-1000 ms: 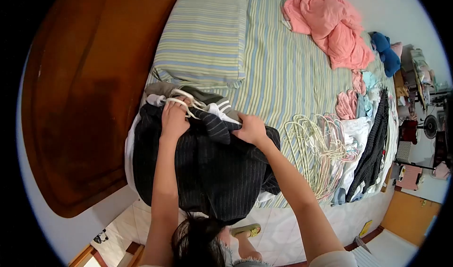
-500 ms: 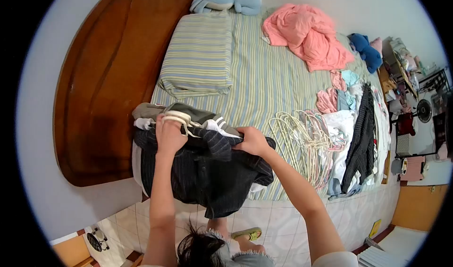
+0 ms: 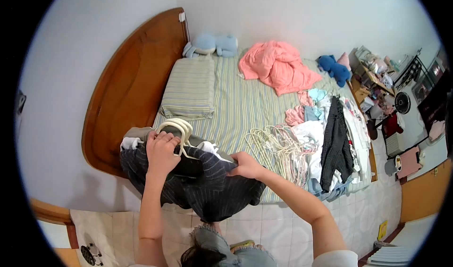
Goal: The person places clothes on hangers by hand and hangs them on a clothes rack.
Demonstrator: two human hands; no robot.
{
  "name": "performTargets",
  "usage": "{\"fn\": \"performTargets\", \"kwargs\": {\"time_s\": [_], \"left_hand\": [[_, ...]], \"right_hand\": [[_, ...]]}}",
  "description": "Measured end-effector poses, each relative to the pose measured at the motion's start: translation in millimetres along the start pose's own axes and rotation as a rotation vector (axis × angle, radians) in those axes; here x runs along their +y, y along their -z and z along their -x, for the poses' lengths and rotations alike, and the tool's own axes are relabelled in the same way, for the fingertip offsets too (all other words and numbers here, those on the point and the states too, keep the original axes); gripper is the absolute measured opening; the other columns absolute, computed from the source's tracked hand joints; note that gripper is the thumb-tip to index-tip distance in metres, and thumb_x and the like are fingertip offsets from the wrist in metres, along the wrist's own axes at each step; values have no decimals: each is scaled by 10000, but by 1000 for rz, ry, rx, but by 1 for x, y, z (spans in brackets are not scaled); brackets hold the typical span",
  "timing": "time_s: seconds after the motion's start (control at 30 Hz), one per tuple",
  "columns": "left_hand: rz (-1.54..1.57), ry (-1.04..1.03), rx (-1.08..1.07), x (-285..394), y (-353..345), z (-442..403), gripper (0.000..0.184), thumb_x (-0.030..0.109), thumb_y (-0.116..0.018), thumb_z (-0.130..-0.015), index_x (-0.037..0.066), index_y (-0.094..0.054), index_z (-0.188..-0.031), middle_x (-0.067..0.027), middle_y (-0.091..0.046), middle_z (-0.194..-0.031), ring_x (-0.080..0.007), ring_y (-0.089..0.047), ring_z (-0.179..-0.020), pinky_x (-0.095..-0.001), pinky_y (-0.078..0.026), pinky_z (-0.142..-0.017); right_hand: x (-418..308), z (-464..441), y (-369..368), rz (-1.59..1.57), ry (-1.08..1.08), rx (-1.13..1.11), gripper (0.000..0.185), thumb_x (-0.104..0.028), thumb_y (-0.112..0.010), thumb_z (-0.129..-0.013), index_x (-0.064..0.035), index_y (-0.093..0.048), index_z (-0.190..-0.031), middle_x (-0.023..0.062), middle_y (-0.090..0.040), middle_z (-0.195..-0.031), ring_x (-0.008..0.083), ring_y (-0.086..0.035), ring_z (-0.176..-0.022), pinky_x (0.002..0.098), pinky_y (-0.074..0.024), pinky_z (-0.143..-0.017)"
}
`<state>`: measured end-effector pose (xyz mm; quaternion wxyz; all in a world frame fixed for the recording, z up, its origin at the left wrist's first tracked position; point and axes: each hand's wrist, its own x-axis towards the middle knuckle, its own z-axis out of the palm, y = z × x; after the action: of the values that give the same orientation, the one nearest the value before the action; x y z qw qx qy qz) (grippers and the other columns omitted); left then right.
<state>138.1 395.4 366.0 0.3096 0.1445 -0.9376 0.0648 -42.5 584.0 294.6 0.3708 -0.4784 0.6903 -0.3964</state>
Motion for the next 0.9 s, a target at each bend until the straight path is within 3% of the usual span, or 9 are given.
{"fn": "performTargets", "kwargs": {"time_s": [0.3,0.4,0.43,0.6,0.73,0.9], "left_hand": [[-26,-121,75,116,136,-23,260,93,-642,-504,120,-627,-762,-23,-543,-678,-190,-546,-748,-326,-365,-789],[18,-181,134,166,167,-41,244,95,-639,-512,125,-622,-754,-19,-527,-665,-198,-540,-743,-326,-369,-752],[86,-178,160,186,176,-48,186,45,-631,-513,97,-594,-688,-50,-539,-688,-235,-518,-733,-329,-366,-746],[195,-294,311,291,213,-83,202,20,-619,-547,107,-607,-730,-33,-561,-681,-220,-537,-710,-320,-367,-704],[315,-371,407,368,220,-123,247,20,-625,-552,122,-635,-777,-25,-590,-705,-206,-562,-713,-322,-372,-694],[425,-502,414,470,212,-182,265,25,-629,-543,120,-646,-789,-18,-585,-684,-206,-558,-691,-332,-380,-698]], "right_hand": [[-91,158,67,99,119,144,377,-222,-749,-606,47,-633,-844,158,-614,-682,246,-579,-641,338,-432,-637],[-116,224,98,258,52,284,389,-237,-758,-605,31,-634,-858,152,-623,-691,248,-596,-658,341,-434,-637],[-120,245,110,267,97,318,364,-232,-755,-615,20,-637,-850,138,-616,-674,236,-590,-649,352,-431,-629],[-149,367,155,579,229,697,340,-236,-742,-629,20,-633,-824,211,-599,-722,361,-590,-716,396,-432,-630],[-168,449,186,711,28,915,346,-266,-702,-653,5,-632,-858,216,-616,-771,382,-594,-791,447,-453,-683],[-156,531,248,813,-118,1112,357,-197,-706,-622,-9,-597,-905,222,-612,-802,397,-579,-833,449,-451,-715]]}}
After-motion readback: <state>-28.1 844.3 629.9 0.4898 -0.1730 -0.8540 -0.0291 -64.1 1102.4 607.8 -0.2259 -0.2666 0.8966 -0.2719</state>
